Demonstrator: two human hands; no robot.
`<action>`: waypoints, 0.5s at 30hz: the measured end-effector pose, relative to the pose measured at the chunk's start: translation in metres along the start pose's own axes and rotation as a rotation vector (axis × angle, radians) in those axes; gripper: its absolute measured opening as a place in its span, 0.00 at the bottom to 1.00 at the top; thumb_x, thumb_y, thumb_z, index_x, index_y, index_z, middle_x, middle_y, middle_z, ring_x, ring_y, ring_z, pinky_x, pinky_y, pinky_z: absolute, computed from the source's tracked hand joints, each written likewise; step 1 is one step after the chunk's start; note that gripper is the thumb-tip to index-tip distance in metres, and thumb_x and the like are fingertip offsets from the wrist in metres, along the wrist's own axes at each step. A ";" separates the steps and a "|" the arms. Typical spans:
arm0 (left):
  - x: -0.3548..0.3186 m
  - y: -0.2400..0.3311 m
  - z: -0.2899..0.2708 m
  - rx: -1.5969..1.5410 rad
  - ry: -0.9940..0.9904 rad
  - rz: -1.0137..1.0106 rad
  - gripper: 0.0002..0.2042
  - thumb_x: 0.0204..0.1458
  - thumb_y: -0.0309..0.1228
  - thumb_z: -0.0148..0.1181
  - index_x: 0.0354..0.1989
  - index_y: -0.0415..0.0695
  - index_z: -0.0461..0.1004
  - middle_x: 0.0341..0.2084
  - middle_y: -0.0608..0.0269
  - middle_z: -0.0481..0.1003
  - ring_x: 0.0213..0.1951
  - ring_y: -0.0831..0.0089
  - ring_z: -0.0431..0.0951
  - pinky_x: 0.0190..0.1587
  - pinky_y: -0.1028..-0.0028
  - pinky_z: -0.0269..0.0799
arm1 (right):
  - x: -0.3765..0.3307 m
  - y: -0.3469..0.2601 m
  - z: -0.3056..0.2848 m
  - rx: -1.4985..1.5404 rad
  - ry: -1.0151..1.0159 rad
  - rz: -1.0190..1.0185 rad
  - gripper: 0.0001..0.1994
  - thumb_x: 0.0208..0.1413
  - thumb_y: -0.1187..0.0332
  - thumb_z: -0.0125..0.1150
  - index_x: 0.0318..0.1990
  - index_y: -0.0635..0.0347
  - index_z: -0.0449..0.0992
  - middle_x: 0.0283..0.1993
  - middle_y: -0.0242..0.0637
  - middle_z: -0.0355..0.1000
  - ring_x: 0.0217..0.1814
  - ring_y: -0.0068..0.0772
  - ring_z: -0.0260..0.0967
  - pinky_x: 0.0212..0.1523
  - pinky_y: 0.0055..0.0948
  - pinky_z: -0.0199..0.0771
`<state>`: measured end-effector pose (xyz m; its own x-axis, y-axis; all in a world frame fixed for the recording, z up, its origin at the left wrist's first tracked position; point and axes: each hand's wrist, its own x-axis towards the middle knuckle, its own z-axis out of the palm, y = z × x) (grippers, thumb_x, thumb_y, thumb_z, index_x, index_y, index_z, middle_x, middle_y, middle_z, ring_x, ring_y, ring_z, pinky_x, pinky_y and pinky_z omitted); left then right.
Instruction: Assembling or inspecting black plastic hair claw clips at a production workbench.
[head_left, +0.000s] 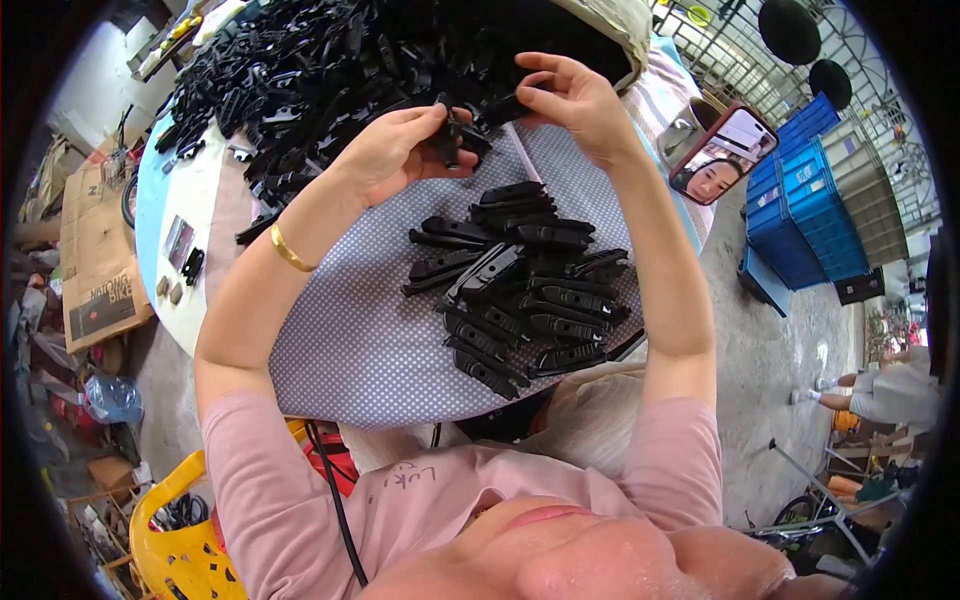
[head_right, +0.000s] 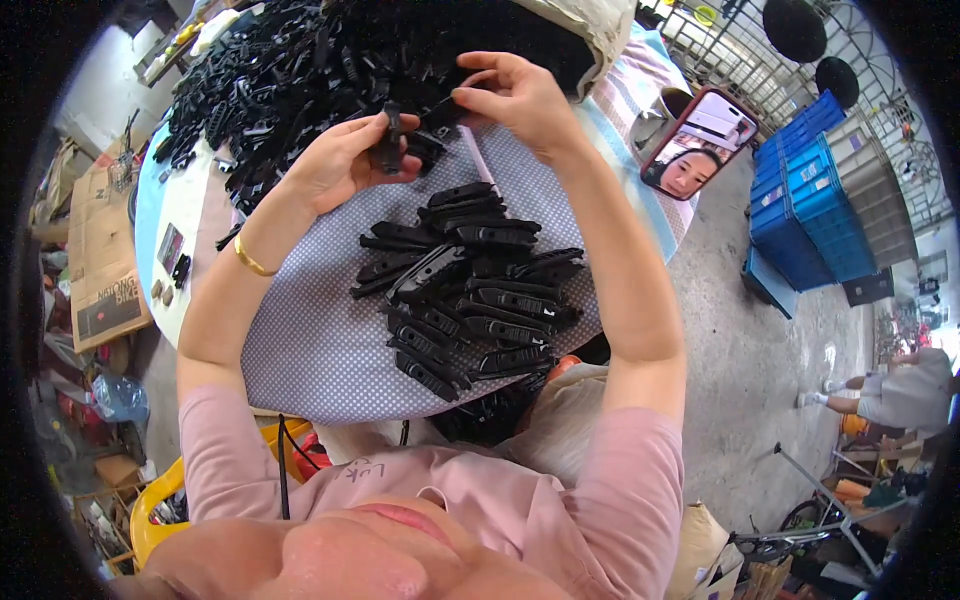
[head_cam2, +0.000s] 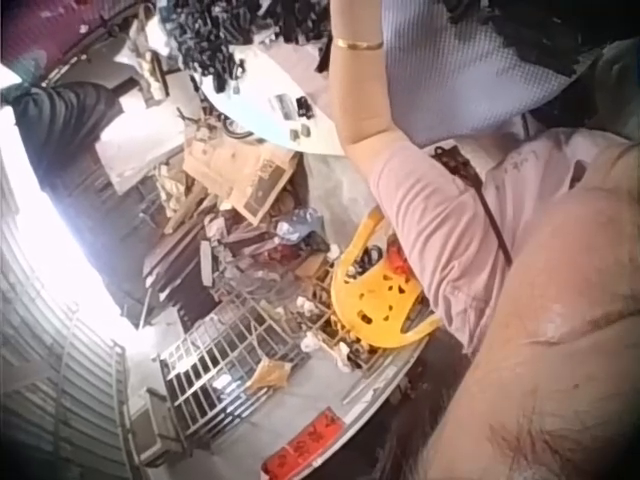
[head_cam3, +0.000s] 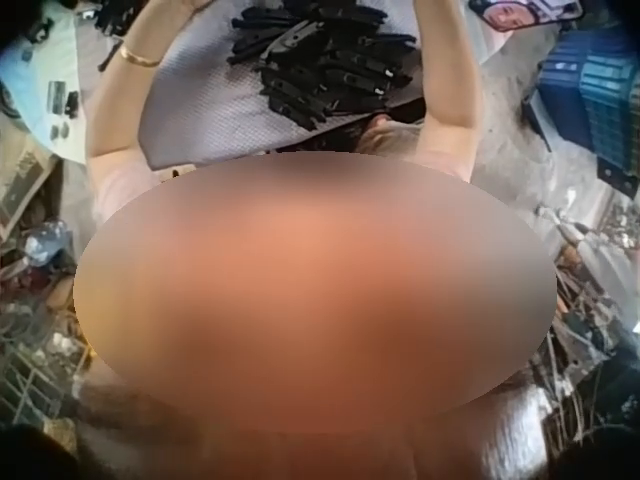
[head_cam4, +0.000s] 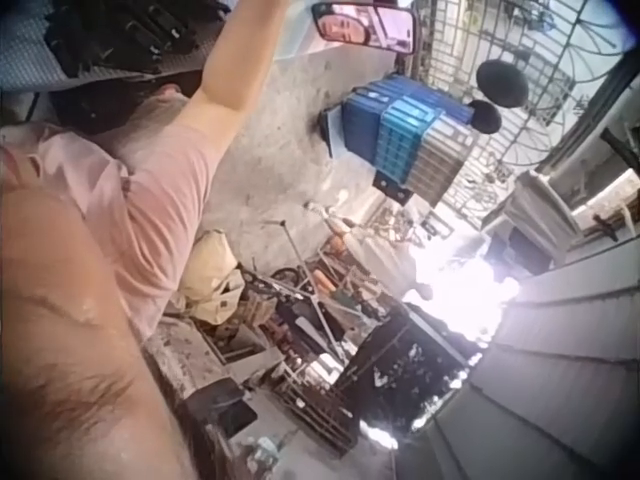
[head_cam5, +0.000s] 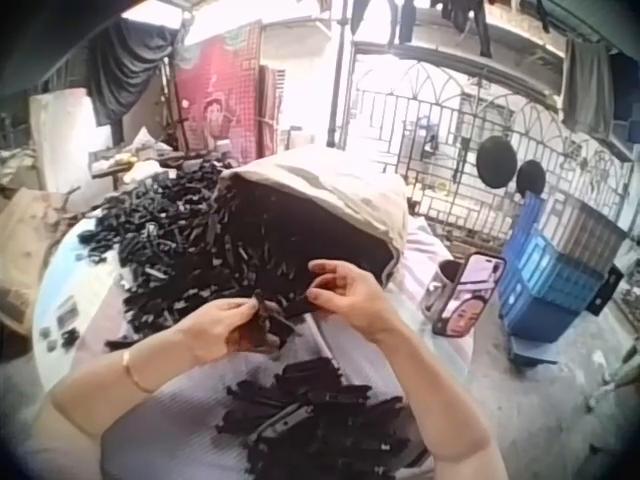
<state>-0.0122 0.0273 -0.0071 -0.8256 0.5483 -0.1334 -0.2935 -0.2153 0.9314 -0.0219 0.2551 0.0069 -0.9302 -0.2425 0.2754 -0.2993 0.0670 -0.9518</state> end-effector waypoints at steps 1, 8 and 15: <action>0.004 -0.001 0.000 -0.050 -0.086 -0.010 0.17 0.59 0.38 0.43 0.48 0.37 0.67 0.32 0.61 0.72 0.35 0.69 0.75 0.43 0.67 0.73 | -0.004 -0.006 0.001 0.012 0.023 -0.021 0.17 0.50 0.72 0.60 0.48 0.66 0.70 0.40 0.37 0.71 0.37 0.24 0.70 0.39 0.24 0.74; 0.007 -0.006 -0.006 -0.074 0.342 -0.124 0.12 0.58 0.33 0.46 0.44 0.40 0.69 0.32 0.58 0.74 0.30 0.73 0.73 0.26 0.82 0.69 | -0.006 0.007 0.030 -0.101 -0.012 -0.309 0.10 0.41 0.70 0.67 0.34 0.61 0.79 0.31 0.34 0.76 0.33 0.20 0.72 0.38 0.18 0.71; 0.030 -0.015 -0.044 -0.095 0.337 -0.079 0.13 0.57 0.30 0.48 0.48 0.36 0.68 0.40 0.59 0.72 0.38 0.73 0.73 0.39 0.80 0.71 | -0.005 0.020 0.027 -0.205 -0.078 -0.573 0.12 0.37 0.72 0.66 0.34 0.60 0.78 0.35 0.38 0.74 0.36 0.31 0.73 0.37 0.25 0.73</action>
<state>-0.0541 0.0112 -0.0405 -0.9066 0.2720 -0.3225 -0.3929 -0.2658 0.8803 -0.0174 0.2317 -0.0167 -0.5931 -0.3651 0.7175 -0.7893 0.0880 -0.6077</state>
